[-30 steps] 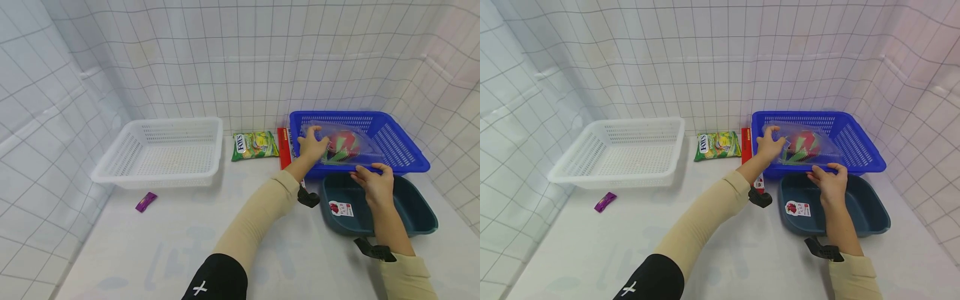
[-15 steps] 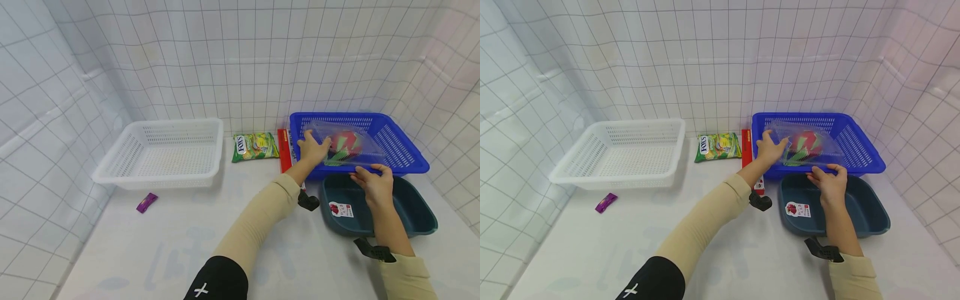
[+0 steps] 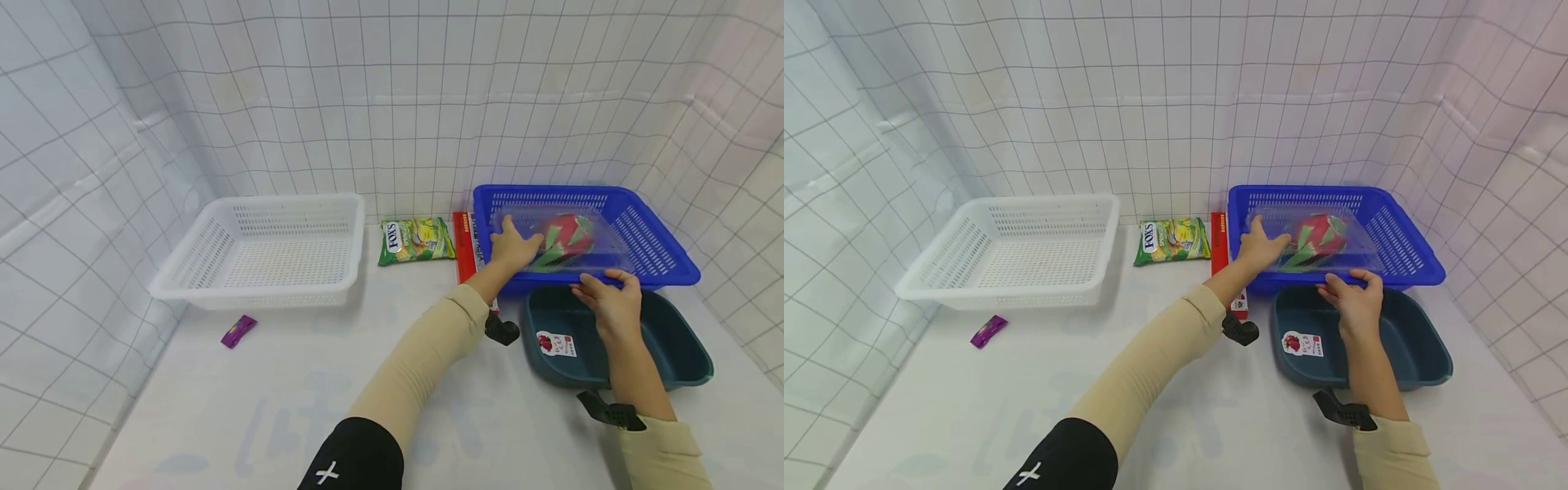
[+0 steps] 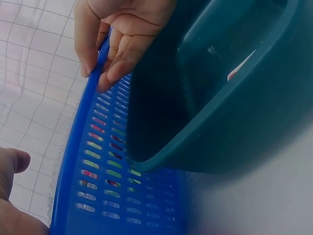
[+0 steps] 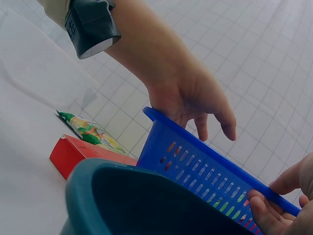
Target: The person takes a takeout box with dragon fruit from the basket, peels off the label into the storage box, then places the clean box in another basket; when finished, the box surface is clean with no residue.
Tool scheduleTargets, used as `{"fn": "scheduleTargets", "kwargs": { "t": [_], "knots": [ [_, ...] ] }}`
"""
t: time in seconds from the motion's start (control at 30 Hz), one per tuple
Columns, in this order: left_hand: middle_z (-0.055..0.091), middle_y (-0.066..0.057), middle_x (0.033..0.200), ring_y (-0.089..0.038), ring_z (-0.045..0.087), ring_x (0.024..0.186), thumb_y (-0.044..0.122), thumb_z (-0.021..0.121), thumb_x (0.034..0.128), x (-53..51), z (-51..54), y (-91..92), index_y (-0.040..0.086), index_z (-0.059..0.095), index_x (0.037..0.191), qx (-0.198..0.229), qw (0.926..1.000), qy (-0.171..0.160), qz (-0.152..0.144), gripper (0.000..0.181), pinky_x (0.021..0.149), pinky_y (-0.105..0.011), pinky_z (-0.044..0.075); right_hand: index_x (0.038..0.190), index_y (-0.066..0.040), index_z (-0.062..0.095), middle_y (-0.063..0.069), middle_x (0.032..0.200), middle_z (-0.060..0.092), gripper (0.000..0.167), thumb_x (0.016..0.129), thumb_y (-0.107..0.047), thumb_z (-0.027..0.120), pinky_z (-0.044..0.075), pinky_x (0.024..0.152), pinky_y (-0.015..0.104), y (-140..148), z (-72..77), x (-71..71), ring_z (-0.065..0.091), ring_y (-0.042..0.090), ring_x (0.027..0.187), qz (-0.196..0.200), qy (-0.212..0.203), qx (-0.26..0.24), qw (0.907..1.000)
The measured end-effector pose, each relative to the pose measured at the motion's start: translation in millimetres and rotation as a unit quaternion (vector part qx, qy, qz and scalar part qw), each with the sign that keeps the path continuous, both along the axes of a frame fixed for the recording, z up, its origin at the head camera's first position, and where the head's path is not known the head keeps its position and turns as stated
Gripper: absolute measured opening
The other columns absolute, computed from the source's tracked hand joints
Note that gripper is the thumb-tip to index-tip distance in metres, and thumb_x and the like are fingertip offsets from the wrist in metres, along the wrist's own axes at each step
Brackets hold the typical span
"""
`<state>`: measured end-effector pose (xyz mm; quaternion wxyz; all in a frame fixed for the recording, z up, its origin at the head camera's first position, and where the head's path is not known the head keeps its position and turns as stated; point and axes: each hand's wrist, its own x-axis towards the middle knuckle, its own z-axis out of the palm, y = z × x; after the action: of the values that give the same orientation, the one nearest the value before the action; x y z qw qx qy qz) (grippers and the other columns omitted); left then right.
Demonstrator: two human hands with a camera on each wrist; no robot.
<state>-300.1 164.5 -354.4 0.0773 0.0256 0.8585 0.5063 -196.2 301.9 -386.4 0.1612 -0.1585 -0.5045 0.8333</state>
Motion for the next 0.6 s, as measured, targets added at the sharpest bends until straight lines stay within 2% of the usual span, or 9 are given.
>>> {"fn": "scheduleTargets", "kwargs": {
  "t": [0.3,0.47,0.6],
  "knots": [
    [0.033,-0.016,0.152,-0.03,0.043,0.133,0.039,0.058,0.095,0.5,0.6,-2.8,0.02,0.025,0.153,0.008,0.9999,-0.01,-0.006,0.069,0.104,-0.044,0.041,0.109,-0.011,0.028,0.008,0.087,0.054,0.046,0.088,0.005,0.065,0.057,0.063,0.026,-1.3,-1.0,0.3,0.07,0.016,0.065,-0.002,-0.002,-0.004,1.0],
    [0.034,-0.016,0.152,-0.031,0.038,0.137,0.036,0.058,0.0945,1.1,0.1,-4.0,0.019,0.028,0.153,0.016,0.9997,0.015,-0.013,0.068,0.106,-0.045,0.038,0.108,-0.011,0.028,0.008,0.086,0.056,0.047,0.087,0.005,0.066,0.057,0.063,0.027,-0.6,-0.3,0.2,0.07,0.016,0.065,-0.002,0.005,-0.009,0.9999],
    [0.028,-0.017,0.155,-0.031,0.026,0.143,0.033,0.059,0.094,2.6,-3.0,-5.1,0.019,0.027,0.154,0.007,0.9985,0.043,-0.032,0.069,0.11,-0.047,0.032,0.109,-0.011,0.028,0.008,0.088,0.054,0.046,0.087,0.005,0.066,0.057,0.064,0.027,-0.3,-0.1,-0.1,0.07,0.016,0.065,-0.001,0.004,-0.005,1.0]
  ]
}}
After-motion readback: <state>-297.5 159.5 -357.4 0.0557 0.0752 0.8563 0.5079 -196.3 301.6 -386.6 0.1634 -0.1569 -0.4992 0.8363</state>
